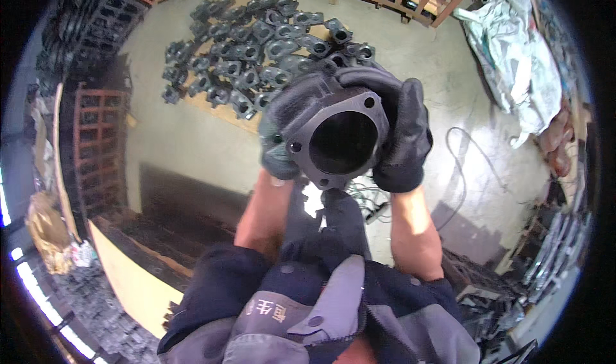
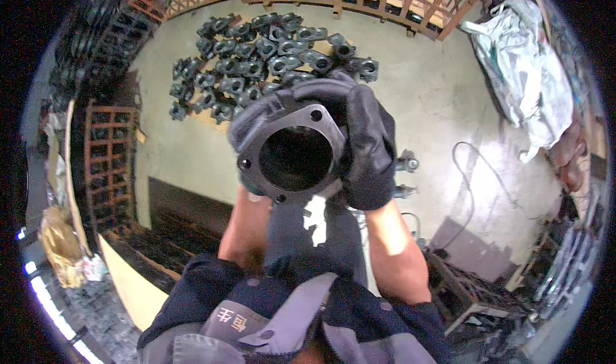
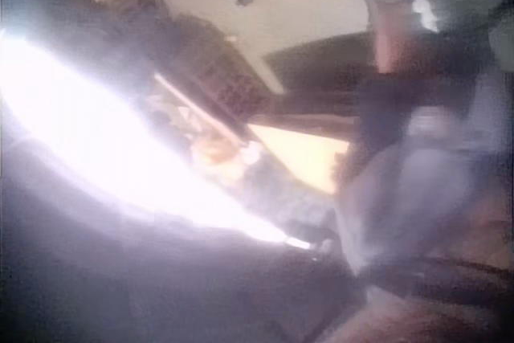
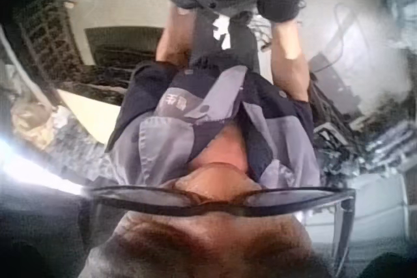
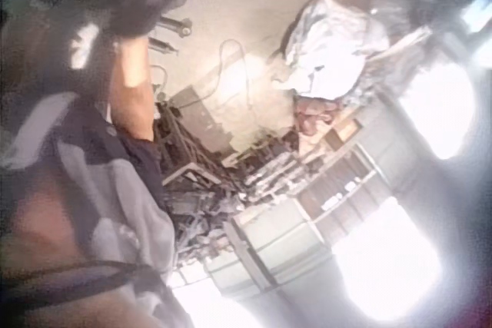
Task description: The person uses a handheld angle grinder to smooth the surfaces of metal engine parts. They pick up each part, grind the edges and faces, and place the finished pieces onto a nearby table.
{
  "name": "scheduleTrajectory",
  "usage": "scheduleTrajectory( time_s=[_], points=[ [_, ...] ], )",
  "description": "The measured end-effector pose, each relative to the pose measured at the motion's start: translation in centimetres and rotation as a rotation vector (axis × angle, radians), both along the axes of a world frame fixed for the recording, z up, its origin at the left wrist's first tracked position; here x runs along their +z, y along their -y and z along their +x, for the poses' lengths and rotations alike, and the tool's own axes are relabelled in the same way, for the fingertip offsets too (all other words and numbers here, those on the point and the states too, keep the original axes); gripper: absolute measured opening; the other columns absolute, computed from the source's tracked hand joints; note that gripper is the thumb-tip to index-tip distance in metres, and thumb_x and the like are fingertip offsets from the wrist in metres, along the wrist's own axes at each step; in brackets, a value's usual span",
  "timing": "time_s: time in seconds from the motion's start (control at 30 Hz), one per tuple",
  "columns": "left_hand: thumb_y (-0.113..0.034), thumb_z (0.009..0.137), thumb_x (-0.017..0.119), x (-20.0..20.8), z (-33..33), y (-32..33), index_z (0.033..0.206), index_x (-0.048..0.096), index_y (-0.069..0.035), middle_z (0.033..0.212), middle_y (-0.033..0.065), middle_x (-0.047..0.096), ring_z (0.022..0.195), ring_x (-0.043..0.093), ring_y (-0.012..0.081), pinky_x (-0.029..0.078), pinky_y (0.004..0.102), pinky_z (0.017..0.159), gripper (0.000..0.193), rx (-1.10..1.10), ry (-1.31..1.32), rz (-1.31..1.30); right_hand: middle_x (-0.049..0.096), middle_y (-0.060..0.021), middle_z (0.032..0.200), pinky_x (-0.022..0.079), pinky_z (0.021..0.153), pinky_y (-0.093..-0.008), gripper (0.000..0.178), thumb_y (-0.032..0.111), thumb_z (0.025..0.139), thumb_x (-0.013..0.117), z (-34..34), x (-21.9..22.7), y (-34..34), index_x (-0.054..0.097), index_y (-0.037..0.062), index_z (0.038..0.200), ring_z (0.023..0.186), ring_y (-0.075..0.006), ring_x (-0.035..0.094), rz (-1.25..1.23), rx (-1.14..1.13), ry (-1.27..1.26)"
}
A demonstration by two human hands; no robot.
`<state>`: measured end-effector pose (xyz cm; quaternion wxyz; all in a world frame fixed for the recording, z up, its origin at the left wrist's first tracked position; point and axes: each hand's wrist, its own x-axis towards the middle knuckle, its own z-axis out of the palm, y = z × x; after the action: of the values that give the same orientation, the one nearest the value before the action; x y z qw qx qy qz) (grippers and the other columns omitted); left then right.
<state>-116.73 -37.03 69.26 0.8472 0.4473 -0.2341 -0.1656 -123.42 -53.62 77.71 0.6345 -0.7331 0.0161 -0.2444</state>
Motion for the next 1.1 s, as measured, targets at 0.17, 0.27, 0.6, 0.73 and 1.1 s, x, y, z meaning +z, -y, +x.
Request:
scheduleTrajectory(
  time_s=[0.17, 0.27, 0.6, 0.73, 1.1],
  points=[
    [-0.013, 0.072, 0.086, 0.2, 1.2, -8.2, 0.136, 0.051, 0.001, 0.134, 0.0178, 0.057, 0.123, 0.057, 0.0279, 0.044, 0.0411, 0.107, 0.074, 0.253, -0.091, 0.148, 0.067, -0.0221, 0.116, 0.029, 0.116, -0.0473, 0.075, 0.050, 0.107, 0.019, 3.4, 0.4, -5.4, 0.068, -0.0071, 0.110, 0.125, -0.0359, 0.053, 0.229, 0.185, 0.043],
    [-0.012, 0.065, 0.091, 0.4, 2.1, -11.9, 0.135, 0.052, 0.001, 0.139, 0.0209, 0.053, 0.128, 0.052, 0.0328, 0.040, 0.0448, 0.110, 0.082, 0.285, -0.111, 0.151, 0.066, -0.0242, 0.119, 0.026, 0.118, -0.0493, 0.077, 0.052, 0.106, 0.022, 5.1, 1.1, -8.6, 0.068, -0.0092, 0.108, 0.130, -0.0383, 0.048, 0.389, 0.236, 0.024],
    [-0.008, 0.072, 0.086, 4.4, 7.6, -20.2, 0.133, 0.058, -0.004, 0.138, 0.0202, 0.057, 0.129, 0.054, 0.0333, 0.040, 0.0450, 0.111, 0.067, 0.400, 0.303, 0.150, 0.064, -0.0234, 0.124, 0.036, 0.113, -0.0434, 0.072, 0.051, 0.106, 0.026, 12.1, 4.9, -18.7, 0.065, -0.0092, 0.113, 0.124, -0.0325, 0.055, 0.476, 0.295, -0.016],
    [-0.006, 0.076, 0.078, 7.8, 9.5, -22.1, 0.122, 0.067, -0.002, 0.123, 0.0157, 0.067, 0.115, 0.064, 0.0270, 0.048, 0.0382, 0.101, 0.047, 0.573, 0.273, 0.415, 0.066, -0.0173, 0.123, 0.041, 0.108, -0.0383, 0.065, 0.046, 0.109, 0.026, 15.0, 7.3, -22.6, 0.064, -0.0055, 0.118, 0.117, -0.0261, 0.059, 0.515, 0.383, -0.152],
    [-0.012, 0.084, 0.074, 9.1, 6.6, -26.4, 0.138, 0.055, -0.002, 0.131, 0.0121, 0.061, 0.116, 0.059, 0.0241, 0.047, 0.0402, 0.102, 0.058, 0.733, -0.077, 0.080, 0.055, -0.0139, 0.137, 0.036, 0.113, -0.0393, 0.053, 0.041, 0.104, 0.047, 22.8, 0.5, -21.8, 0.047, 0.0024, 0.141, 0.125, -0.0272, 0.052, 0.836, 0.825, -0.470]
  ],
)
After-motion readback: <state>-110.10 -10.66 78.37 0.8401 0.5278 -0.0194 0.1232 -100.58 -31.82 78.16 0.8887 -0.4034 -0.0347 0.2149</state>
